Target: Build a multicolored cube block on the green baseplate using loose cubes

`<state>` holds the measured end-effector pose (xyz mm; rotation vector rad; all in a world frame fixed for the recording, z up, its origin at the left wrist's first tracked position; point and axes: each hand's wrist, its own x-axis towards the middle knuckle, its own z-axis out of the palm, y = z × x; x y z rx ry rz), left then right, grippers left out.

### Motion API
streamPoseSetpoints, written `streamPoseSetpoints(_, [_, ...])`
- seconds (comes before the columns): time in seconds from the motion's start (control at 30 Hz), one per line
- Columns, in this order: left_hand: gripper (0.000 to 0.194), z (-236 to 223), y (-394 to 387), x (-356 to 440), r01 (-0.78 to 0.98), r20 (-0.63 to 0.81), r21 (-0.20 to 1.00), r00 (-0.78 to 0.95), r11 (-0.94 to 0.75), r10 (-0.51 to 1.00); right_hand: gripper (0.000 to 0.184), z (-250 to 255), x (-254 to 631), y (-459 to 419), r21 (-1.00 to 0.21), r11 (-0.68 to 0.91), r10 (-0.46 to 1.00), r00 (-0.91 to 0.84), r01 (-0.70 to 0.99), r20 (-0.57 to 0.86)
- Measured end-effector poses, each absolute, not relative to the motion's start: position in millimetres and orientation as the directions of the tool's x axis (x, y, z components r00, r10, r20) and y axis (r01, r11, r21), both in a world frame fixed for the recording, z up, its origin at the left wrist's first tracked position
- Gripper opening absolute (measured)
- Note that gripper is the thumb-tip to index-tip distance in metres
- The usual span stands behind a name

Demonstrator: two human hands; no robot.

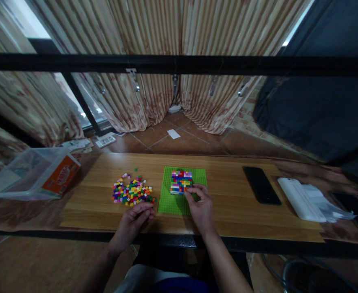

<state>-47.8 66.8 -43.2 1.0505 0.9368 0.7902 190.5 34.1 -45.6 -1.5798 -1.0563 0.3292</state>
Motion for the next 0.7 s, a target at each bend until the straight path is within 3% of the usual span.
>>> streamPoseSetpoints(0.7, [0.033,-40,66,-46,-0.127,-0.268,0.931,0.397,0.342,0.878,0.026,-49,179,52,-0.865,0.001,0.668,0.643,0.502,0.374])
